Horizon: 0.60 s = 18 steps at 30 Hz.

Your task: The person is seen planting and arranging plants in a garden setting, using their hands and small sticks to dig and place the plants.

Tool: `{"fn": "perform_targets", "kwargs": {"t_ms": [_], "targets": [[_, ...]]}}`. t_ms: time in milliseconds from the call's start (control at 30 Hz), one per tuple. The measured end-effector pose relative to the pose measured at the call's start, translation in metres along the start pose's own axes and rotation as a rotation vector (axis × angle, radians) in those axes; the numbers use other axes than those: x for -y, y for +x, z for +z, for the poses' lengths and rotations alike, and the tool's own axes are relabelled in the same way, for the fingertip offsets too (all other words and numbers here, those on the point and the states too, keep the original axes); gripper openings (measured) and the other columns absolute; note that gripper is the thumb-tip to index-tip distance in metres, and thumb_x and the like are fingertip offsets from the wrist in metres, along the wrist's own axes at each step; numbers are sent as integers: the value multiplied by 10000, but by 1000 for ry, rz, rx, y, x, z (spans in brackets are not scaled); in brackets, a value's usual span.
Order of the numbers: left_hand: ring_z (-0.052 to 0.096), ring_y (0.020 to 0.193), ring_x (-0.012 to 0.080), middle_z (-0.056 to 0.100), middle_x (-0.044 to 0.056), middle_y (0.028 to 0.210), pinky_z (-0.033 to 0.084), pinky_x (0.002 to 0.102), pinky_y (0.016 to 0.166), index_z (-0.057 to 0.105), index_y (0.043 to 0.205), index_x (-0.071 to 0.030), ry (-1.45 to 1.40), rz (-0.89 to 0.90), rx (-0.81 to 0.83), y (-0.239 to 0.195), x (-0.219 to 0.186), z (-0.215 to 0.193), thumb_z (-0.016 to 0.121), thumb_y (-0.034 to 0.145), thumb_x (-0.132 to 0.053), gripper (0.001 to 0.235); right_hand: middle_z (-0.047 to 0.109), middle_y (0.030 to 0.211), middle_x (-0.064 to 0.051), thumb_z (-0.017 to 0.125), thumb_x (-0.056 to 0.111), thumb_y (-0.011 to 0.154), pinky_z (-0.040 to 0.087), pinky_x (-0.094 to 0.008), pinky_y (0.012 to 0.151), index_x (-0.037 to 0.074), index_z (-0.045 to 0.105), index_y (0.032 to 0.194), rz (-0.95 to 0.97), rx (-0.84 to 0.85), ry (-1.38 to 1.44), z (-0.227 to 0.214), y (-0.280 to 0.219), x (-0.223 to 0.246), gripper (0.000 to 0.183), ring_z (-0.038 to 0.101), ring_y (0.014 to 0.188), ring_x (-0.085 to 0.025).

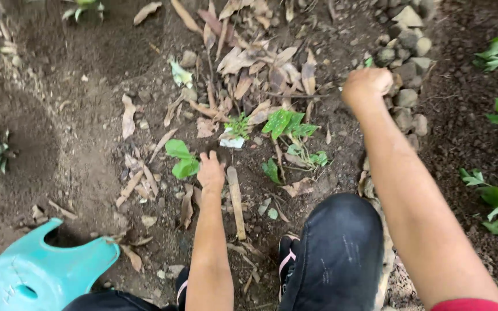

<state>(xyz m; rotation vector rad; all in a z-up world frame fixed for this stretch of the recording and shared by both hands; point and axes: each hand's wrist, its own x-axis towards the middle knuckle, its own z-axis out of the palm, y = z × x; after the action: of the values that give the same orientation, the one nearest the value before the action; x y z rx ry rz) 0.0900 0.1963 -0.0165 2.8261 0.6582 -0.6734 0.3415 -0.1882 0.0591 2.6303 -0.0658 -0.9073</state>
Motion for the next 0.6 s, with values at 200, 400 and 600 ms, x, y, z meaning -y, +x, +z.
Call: {"fn": "perform_targets", "kwargs": {"t_ms": [200, 400, 600], "targets": [[637, 1125, 391, 567, 149, 1260, 563, 521, 870, 462, 1261, -88, -85, -47, -9, -38, -16, 17, 726, 926, -222, 447, 770, 1121, -22, 637, 245, 947, 527, -404, 464, 154, 771, 1196, -20, 41, 145, -2, -19, -10, 298, 756, 920, -223], [644, 1103, 392, 521, 178, 1331, 567, 498, 874, 380, 1489, -132, -198, -6, 11, -87, -77, -31, 653, 941, -214, 618, 804, 1077, -55, 629, 250, 963, 547, -372, 500, 141, 768, 1197, 23, 21, 244, 15, -22, -13, 293, 780, 907, -215], [559, 1265, 411, 510, 220, 1425, 466, 500, 1069, 512, 1432, -94, -581, -41, -92, -79, -91, 13, 739, 954, -339, 583, 774, 1134, -84, 676, 220, 924, 601, -421, 630, 165, 782, 1169, 53, -24, 287, 25, -25, -9, 272, 761, 975, -257]]}}
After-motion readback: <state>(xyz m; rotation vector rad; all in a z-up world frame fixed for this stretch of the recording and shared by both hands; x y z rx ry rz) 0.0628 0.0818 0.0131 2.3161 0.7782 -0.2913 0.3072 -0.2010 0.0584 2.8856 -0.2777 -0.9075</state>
